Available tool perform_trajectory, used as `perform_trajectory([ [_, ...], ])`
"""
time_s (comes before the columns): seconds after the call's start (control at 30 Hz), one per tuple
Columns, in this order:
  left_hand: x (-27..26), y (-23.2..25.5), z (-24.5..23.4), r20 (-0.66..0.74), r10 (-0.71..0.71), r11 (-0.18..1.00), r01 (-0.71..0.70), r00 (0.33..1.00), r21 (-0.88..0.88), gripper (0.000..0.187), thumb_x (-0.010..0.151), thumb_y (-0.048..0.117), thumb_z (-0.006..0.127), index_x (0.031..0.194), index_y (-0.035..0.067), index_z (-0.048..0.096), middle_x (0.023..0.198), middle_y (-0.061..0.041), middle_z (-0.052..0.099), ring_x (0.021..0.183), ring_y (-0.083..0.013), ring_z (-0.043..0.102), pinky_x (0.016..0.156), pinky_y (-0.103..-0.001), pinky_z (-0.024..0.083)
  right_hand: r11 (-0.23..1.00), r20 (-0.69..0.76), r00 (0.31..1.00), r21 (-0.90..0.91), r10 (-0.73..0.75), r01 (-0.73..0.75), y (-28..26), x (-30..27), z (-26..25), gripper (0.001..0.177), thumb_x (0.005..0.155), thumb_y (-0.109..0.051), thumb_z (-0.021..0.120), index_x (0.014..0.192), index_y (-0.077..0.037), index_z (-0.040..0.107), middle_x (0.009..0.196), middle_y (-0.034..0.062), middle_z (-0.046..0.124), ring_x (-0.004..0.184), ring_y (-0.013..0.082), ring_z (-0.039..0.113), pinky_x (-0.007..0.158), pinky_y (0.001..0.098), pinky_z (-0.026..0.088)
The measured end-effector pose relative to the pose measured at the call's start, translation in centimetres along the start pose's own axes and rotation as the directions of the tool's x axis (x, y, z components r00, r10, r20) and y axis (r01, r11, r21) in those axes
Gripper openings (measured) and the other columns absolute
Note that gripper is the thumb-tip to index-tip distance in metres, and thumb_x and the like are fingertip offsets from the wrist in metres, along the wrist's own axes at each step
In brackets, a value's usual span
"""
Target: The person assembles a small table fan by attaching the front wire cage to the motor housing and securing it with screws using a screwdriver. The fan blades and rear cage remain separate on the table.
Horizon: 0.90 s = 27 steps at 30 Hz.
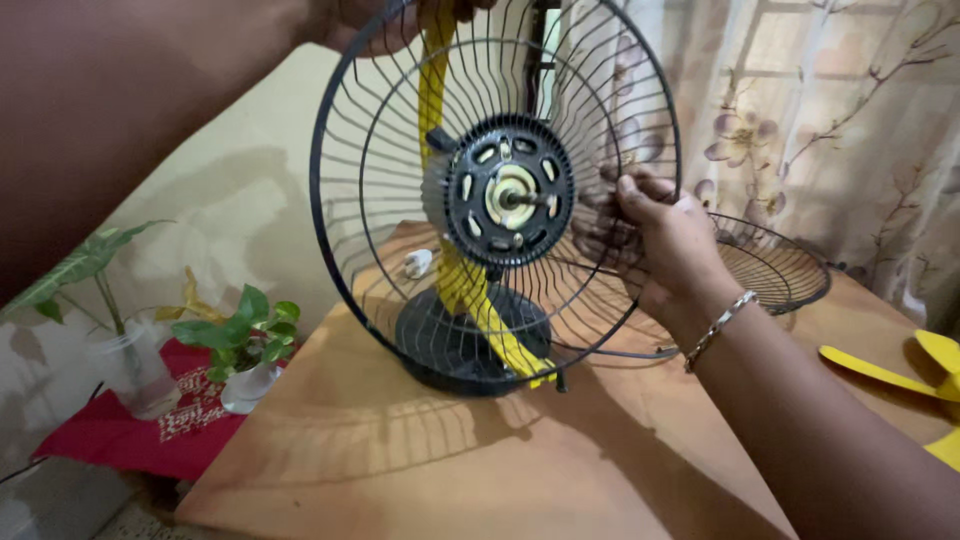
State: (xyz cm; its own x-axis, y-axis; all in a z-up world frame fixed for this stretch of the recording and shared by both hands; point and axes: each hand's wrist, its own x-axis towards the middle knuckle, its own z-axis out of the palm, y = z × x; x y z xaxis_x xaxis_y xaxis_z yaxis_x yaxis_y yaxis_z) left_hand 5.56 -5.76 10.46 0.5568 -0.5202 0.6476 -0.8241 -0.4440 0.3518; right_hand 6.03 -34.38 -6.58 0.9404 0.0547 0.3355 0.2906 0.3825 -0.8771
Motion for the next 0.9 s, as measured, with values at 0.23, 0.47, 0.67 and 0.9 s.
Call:
perform_trajectory([
  [0.23,1.3,0.6,0.2,0.069,0.034,0.998,-0.030,0.997,-0.060,0.043,0.108,0.050,0.045,0.105,0.010,0.060,0.092,0.002,0.056,0.088,-0.0115,0.052,0.085,-0.033,0.048,0.999,0.005,1.000,0.048,0.001,-0.001,1.0,-0.5,-1.2,0.023,0.103,-0.019,0.053,0.123,-0.011,0.060,0.095,0.0069,0.072,0.077,0.0228,0.073,0.070,0.0412,0.063],
  [0.47,0.1,2.5,-0.1,0.133,0.014,0.975,0.016,0.991,-0.222,0.044,0.104,0.054,0.046,0.102,0.014,0.062,0.097,0.003,0.055,0.094,-0.0088,0.047,0.088,-0.028,0.041,1.000,0.016,1.000,0.009,-0.016,0.016,0.5,-1.3,-0.7,0.022,0.103,-0.019,0.055,0.122,-0.009,0.059,0.099,0.0088,0.072,0.076,0.0247,0.071,0.069,0.0421,0.062],
  [0.67,-0.6,3.0,1.2,0.059,0.016,0.973,-0.002,0.998,-0.232,0.042,0.102,0.053,0.048,0.098,0.013,0.058,0.091,0.002,0.049,0.088,-0.0109,0.044,0.082,-0.031,0.042,1.000,-0.041,0.999,-0.024,0.014,-0.015,0.4,-1.8,-0.6,0.023,0.102,-0.020,0.054,0.120,-0.008,0.060,0.101,0.0106,0.073,0.077,0.0247,0.073,0.071,0.0411,0.062],
  [0.9,-0.6,2.9,1.3,0.109,0.058,0.967,-0.028,0.992,-0.252,0.040,0.103,0.052,0.051,0.096,0.013,0.057,0.086,0.005,0.045,0.083,-0.0089,0.044,0.076,-0.028,0.043,0.999,-0.025,1.000,-0.028,-0.018,0.017,0.9,-1.7,-1.1,0.022,0.102,-0.020,0.057,0.120,-0.007,0.062,0.100,0.0097,0.075,0.076,0.0216,0.071,0.070,0.0384,0.062],
])
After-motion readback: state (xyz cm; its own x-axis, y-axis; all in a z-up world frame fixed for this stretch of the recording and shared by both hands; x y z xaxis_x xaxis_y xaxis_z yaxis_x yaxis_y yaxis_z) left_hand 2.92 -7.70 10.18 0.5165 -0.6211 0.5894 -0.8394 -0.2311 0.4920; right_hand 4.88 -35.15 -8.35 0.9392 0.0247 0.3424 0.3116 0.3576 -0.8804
